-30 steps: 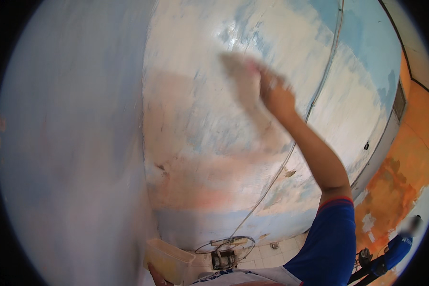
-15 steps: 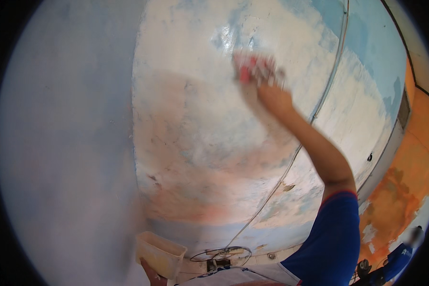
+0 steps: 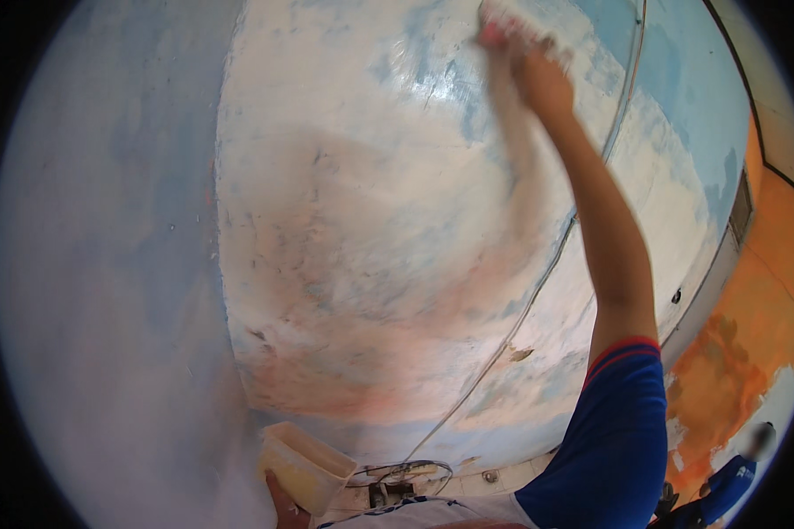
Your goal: The person applies plaster to a wall using a hand-held spreader tool. The person repeatedly scrapes the tool into a small container of plaster, then spreads the material onto the wall surface with upward and downward strokes, covering various sections of the wall.
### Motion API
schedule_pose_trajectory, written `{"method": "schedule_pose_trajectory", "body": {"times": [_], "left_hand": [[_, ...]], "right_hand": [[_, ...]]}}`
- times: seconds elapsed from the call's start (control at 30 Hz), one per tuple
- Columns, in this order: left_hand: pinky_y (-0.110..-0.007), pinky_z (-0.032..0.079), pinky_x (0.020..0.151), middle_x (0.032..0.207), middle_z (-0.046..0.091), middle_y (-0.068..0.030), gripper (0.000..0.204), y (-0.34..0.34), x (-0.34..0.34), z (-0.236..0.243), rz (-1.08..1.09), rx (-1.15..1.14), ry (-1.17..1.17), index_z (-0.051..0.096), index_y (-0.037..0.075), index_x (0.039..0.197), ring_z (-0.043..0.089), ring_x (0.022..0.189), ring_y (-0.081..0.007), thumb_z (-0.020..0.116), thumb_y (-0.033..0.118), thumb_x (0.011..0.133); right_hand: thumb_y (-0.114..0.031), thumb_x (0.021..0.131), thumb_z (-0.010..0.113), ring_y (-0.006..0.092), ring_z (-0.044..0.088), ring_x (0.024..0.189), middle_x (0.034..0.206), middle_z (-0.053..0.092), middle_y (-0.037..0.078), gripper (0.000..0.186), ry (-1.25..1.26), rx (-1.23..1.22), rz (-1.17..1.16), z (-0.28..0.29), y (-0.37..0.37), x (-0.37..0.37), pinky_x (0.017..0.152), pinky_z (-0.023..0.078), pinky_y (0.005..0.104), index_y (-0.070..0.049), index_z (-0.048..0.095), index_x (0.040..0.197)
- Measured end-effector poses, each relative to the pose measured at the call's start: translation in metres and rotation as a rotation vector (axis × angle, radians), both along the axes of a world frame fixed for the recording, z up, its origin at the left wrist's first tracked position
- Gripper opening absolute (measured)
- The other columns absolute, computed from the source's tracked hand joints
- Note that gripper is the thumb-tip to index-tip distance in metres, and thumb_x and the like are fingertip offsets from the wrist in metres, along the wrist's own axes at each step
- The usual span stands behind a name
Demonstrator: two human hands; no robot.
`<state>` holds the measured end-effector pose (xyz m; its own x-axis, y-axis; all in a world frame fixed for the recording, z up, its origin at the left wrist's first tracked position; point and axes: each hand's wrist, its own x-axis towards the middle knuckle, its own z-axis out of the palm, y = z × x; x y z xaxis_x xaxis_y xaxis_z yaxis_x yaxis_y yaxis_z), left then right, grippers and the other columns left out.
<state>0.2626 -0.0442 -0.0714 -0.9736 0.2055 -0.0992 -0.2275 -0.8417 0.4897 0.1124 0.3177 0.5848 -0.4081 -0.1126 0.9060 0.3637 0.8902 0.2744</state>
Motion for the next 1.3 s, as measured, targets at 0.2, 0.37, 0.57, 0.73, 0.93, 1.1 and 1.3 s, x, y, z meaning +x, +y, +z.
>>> {"method": "schedule_pose_trajectory", "body": {"times": [0.2,0.37,0.57,0.73,0.93,1.1,1.3], "left_hand": [[-0.046,0.038,0.108,0.143,0.042,-0.0113,0.070,-0.022,-0.008,0.012,-0.031,0.006,-0.043,0.029,0.015,0.147,0.042,0.131,-0.0306,0.032,0.064,0.096],[-0.046,0.036,0.110,0.145,0.038,-0.0112,0.071,-0.042,-0.006,0.006,-0.075,0.064,-0.043,0.027,0.015,0.148,0.040,0.132,-0.0296,0.033,0.063,0.096],[-0.043,0.033,0.112,0.146,0.035,-0.0105,0.073,-0.059,-0.008,-0.032,-0.012,-0.440,0.234,0.026,0.014,0.148,0.035,0.135,-0.0277,0.033,0.064,0.096],[-0.042,0.033,0.111,0.144,0.038,-0.0102,0.072,-0.081,-0.014,-0.020,-0.071,-0.133,0.137,0.027,0.015,0.148,0.038,0.133,-0.0281,0.035,0.063,0.096],[-0.042,0.034,0.111,0.144,0.039,-0.0093,0.071,-0.092,-0.017,-0.023,-0.111,0.018,-0.034,0.028,0.016,0.147,0.040,0.131,-0.0273,0.036,0.064,0.096],[-0.042,0.034,0.111,0.144,0.040,-0.0095,0.068,-0.097,-0.007,-0.004,-0.092,-0.193,0.123,0.029,0.015,0.147,0.040,0.132,-0.0277,0.035,0.061,0.097],[-0.043,0.034,0.111,0.145,0.040,-0.0096,0.067,-0.118,-0.009,-0.037,-0.133,0.022,-0.060,0.029,0.015,0.147,0.040,0.133,-0.0281,0.034,0.060,0.098]], "right_hand": [[-0.020,0.085,0.062,0.0382,0.041,0.131,0.141,0.048,0.015,0.043,-0.105,0.549,0.179,-0.230,-0.010,0.018,0.095,0.039,0.0629,-0.015,0.060,0.127],[-0.017,0.089,0.058,0.0383,0.062,0.102,0.120,0.063,0.012,0.044,0.292,0.058,0.117,-0.083,-0.048,0.040,0.094,0.046,0.0567,-0.025,0.053,0.133],[-0.014,0.090,0.051,0.0412,0.037,0.136,0.149,0.042,0.007,0.055,0.252,0.263,-0.028,-0.074,0.017,-0.012,0.103,0.035,0.0600,-0.022,0.041,0.144],[-0.024,0.084,0.066,0.0259,0.045,0.131,0.140,0.051,0.009,0.046,-0.126,0.341,0.301,-0.316,-0.039,0.016,0.095,0.036,0.0592,-0.016,0.058,0.128],[-0.003,0.088,0.062,0.0295,0.057,0.066,0.078,0.066,0.013,0.019,0.492,0.343,0.440,-0.158,-0.030,0.033,0.061,0.045,0.0384,-0.008,0.069,0.104],[-0.018,0.093,0.055,0.0327,0.064,0.081,0.098,0.067,0.014,0.036,0.268,0.007,0.187,-0.079,-0.008,0.018,0.079,0.051,0.0413,-0.021,0.058,0.129],[-0.008,0.081,0.064,0.0257,0.055,0.119,0.125,0.062,0.004,0.045,-0.121,0.296,0.320,-0.302,-0.075,0.022,0.100,0.034,0.0535,-0.018,0.062,0.125]]}}
